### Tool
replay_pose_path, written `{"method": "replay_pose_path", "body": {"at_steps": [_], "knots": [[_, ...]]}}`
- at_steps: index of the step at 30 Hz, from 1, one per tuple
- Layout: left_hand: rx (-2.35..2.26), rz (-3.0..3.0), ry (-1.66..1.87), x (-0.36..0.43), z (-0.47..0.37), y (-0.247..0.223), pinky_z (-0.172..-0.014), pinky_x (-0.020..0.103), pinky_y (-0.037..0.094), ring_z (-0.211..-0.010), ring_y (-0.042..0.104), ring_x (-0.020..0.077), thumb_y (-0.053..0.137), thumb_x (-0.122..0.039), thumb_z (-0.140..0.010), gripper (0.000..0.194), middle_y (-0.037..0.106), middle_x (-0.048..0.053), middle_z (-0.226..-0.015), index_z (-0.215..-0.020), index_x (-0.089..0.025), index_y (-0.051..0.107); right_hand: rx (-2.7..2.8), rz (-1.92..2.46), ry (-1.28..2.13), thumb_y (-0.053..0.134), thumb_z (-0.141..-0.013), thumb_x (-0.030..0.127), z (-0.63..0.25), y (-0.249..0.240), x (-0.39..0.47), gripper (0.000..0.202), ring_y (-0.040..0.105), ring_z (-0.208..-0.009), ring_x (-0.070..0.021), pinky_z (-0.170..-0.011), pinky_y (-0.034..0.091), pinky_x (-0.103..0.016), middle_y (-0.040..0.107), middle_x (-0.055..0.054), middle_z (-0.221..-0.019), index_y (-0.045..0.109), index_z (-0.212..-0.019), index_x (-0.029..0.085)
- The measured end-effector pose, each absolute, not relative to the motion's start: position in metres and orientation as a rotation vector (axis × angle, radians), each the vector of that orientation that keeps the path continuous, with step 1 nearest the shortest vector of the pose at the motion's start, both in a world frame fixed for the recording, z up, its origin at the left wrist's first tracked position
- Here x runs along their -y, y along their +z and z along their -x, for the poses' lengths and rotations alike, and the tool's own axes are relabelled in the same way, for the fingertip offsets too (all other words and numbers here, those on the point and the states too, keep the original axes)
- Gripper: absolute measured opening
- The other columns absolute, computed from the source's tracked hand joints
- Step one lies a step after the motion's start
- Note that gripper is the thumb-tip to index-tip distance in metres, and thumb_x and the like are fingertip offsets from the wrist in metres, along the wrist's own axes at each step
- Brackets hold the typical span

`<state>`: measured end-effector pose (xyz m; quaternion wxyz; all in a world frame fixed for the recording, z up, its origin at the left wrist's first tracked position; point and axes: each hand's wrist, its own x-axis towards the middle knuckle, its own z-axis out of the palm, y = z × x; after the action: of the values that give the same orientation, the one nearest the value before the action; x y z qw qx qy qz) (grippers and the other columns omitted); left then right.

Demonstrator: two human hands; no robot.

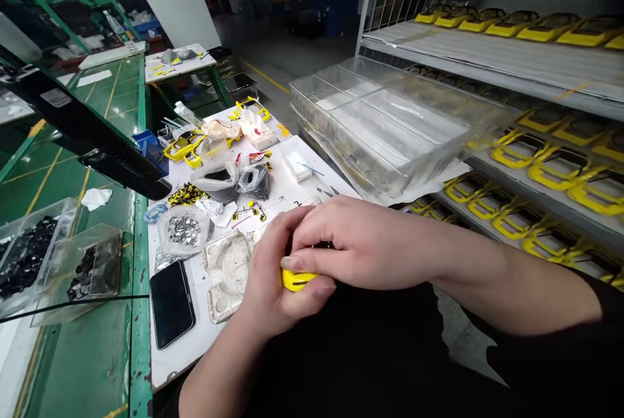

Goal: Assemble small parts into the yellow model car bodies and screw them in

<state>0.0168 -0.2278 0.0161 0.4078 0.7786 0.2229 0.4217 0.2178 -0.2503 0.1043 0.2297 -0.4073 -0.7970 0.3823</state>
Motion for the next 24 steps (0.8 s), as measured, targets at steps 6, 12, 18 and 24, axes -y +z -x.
{"method": "replay_pose_path", "body": {"at_steps": [6, 12, 18, 24], "knots": [[-0.574, -1.770, 1.140, 0.232, -0.008, 0.000, -0.080, 0.035, 0.053, -0.091, 0.064, 0.0229, 0.082, -0.090, -0.082, 0.098, 0.067, 0.005, -0.107, -0.155, -0.027, 0.062, 1.970, 1.104, 0.861, 0.069, -0.115, 0.040, -0.231, 0.088, 0.267, 0.027, 0.078, -0.104, -0.0203, -0.095, 0.055, -0.031, 0.085, -0.003, -0.112, 0.088, -0.109, 0.023], [-0.585, -1.650, 1.256, 0.235, 0.005, -0.016, -0.068, 0.031, 0.041, -0.080, 0.048, 0.0176, 0.085, -0.090, -0.077, 0.098, 0.053, 0.001, -0.095, -0.149, -0.026, 0.067, 1.711, 0.930, 0.927, 0.076, -0.107, 0.066, -0.238, 0.016, 0.280, 0.046, 0.071, -0.139, -0.0293, -0.121, 0.054, -0.041, 0.077, -0.008, -0.145, 0.083, -0.136, 0.031], [-0.585, -1.691, 1.312, 0.236, 0.009, -0.023, -0.069, 0.032, 0.042, -0.078, 0.051, 0.0166, 0.080, -0.095, -0.077, 0.098, 0.056, 0.002, -0.096, -0.147, -0.028, 0.070, 1.651, 0.799, 1.004, 0.079, -0.103, 0.068, -0.218, -0.018, 0.281, 0.052, 0.070, -0.143, -0.0322, -0.123, 0.054, -0.045, 0.081, -0.010, -0.136, 0.081, -0.140, 0.031], [-0.520, -1.860, 1.366, 0.231, 0.014, -0.027, -0.074, 0.034, 0.052, -0.082, 0.060, 0.0201, 0.088, -0.083, -0.080, 0.084, 0.063, 0.004, -0.095, -0.141, -0.026, 0.073, 1.566, 0.821, 0.970, 0.079, -0.101, 0.071, -0.211, -0.020, 0.284, 0.053, 0.073, -0.137, -0.0350, -0.121, 0.057, -0.049, 0.083, -0.011, -0.128, 0.083, -0.132, 0.029]]}}
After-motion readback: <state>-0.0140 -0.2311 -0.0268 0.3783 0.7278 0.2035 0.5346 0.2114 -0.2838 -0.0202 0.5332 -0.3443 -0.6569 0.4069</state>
